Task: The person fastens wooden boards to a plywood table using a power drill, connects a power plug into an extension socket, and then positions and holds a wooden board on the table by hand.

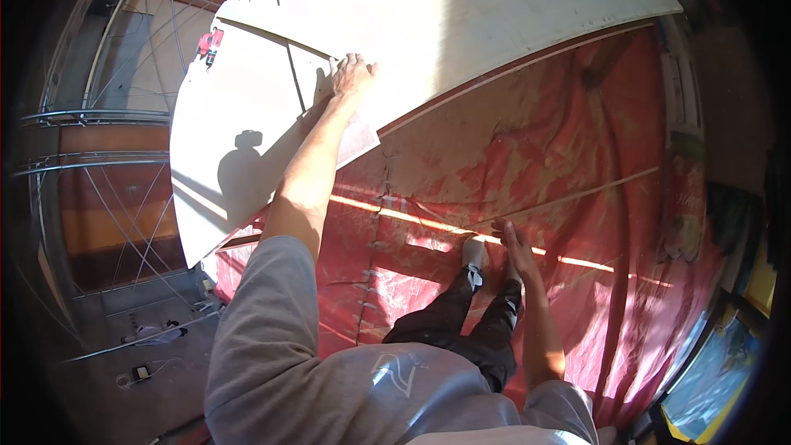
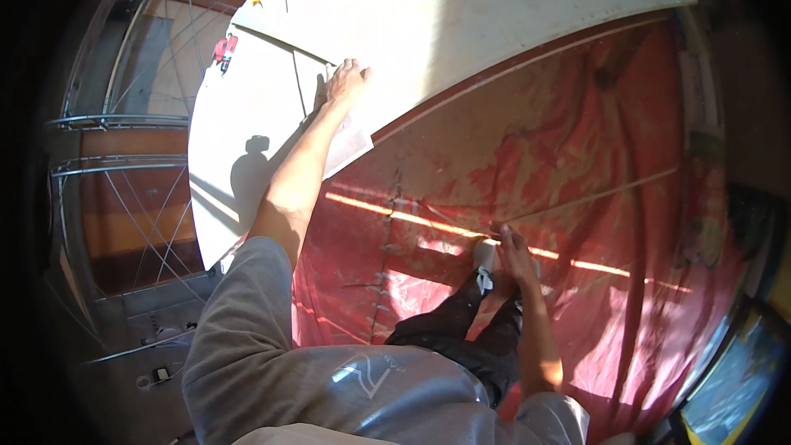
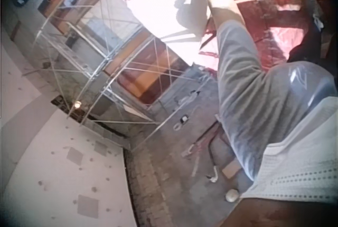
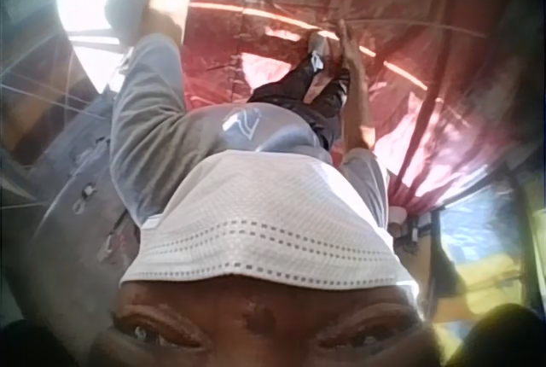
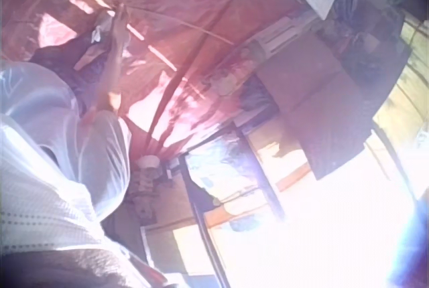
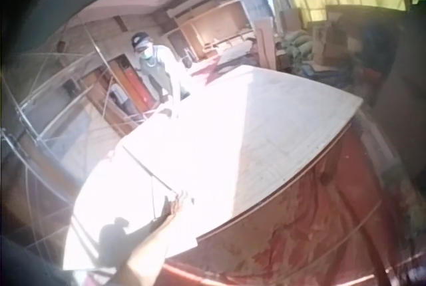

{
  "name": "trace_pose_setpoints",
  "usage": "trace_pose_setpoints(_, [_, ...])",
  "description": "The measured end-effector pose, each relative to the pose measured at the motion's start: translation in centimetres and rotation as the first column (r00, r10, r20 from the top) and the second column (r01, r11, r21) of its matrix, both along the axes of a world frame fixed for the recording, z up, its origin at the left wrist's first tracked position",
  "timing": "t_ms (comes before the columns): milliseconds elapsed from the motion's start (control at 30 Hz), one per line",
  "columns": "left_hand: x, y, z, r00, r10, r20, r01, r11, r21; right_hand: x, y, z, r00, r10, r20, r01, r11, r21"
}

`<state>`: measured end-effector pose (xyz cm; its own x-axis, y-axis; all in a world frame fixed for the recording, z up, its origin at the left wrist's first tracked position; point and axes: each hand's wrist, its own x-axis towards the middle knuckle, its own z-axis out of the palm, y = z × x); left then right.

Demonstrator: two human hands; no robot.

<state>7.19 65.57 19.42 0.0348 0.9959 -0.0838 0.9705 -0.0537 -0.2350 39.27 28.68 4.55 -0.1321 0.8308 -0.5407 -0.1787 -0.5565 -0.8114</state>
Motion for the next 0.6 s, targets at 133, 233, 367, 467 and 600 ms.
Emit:
trace_pose_setpoints(133, [0.6, -1.1, 0.2, 0.999, -0.019, 0.035, 0.019, 1.000, 0.003, -1.1, 5.5, 3.4, 0.998, 0.058, 0.025, -0.061, 0.991, 0.121])
trace_pose_setpoints(233, [0.2, -1.7, 0.1, 0.996, -0.023, 0.083, 0.021, 0.999, 0.036, -3.1, 10.3, 6.4, 0.997, 0.058, 0.060, -0.073, 0.954, 0.291])
trace_pose_setpoints(367, [1.0, -2.6, 0.1, 0.995, -0.027, 0.097, 0.027, 1.000, 0.009, -6.8, 18.0, 13.6, 0.968, 0.145, 0.203, -0.226, 0.852, 0.472])
trace_pose_setpoints(467, [0.2, -3.1, 0.1, 0.988, -0.011, 0.152, 0.012, 1.000, -0.003, -11.1, 23.4, 18.4, 0.918, 0.201, 0.341, -0.368, 0.752, 0.547])
trace_pose_setpoints(600, [2.7, -3.2, 1.0, 0.997, -0.052, 0.064, 0.060, 0.990, -0.131, -15.1, 30.5, 18.0, 0.849, 0.162, 0.503, -0.480, 0.635, 0.605])
